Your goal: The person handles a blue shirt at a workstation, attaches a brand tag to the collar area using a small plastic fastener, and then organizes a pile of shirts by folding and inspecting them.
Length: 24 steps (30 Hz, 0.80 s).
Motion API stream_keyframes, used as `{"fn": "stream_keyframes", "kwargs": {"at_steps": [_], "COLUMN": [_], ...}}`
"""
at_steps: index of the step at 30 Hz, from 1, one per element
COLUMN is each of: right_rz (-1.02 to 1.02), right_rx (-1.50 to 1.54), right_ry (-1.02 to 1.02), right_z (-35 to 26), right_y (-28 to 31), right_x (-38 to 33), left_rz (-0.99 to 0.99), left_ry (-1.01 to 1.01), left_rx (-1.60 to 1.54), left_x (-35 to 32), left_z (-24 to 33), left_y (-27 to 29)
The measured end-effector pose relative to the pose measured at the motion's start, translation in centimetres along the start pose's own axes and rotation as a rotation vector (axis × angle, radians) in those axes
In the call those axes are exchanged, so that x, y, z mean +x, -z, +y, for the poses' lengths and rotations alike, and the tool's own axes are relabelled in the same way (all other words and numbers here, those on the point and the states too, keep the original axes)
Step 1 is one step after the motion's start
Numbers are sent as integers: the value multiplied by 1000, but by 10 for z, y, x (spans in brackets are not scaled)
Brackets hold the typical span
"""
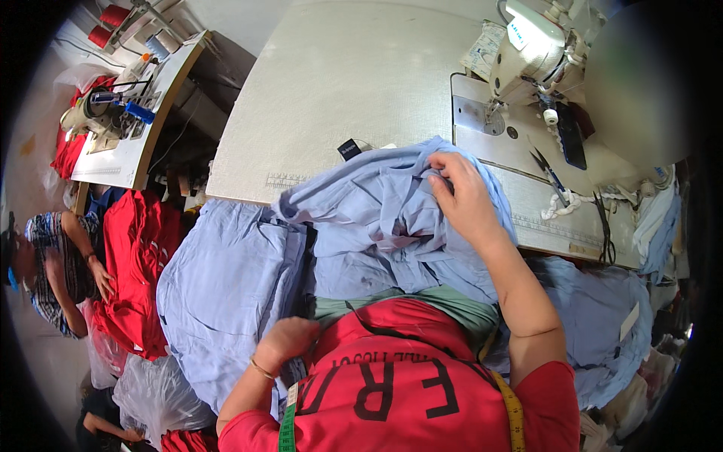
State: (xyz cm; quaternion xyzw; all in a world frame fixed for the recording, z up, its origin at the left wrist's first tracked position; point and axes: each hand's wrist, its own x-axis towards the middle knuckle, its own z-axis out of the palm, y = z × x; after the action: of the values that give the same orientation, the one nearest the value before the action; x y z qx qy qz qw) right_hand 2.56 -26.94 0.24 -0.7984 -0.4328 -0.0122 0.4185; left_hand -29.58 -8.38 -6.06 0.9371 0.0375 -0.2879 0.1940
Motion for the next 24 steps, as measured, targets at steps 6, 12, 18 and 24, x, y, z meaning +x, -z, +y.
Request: {"fn": "stream_keyframes", "kwargs": {"at_steps": [6,12,18,24], "right_rz": [107,107,152,148], "right_rx": [-241,-140,-279,153], "right_ry": [12,-107,6,-210], "right_z": [4,21,22,-13], "right_y": [0,0,16,58], "right_x": [10,12,9,-12], "left_rz": [476,1102,831,720], "left_ry": [200,-58,-88,-229], "left_rx": [-536,-564,-762,-1070], "left_x": [23,118,116,15], "left_z": [3,-31,-43,-15], "left_y": [67,50,57,136]}}
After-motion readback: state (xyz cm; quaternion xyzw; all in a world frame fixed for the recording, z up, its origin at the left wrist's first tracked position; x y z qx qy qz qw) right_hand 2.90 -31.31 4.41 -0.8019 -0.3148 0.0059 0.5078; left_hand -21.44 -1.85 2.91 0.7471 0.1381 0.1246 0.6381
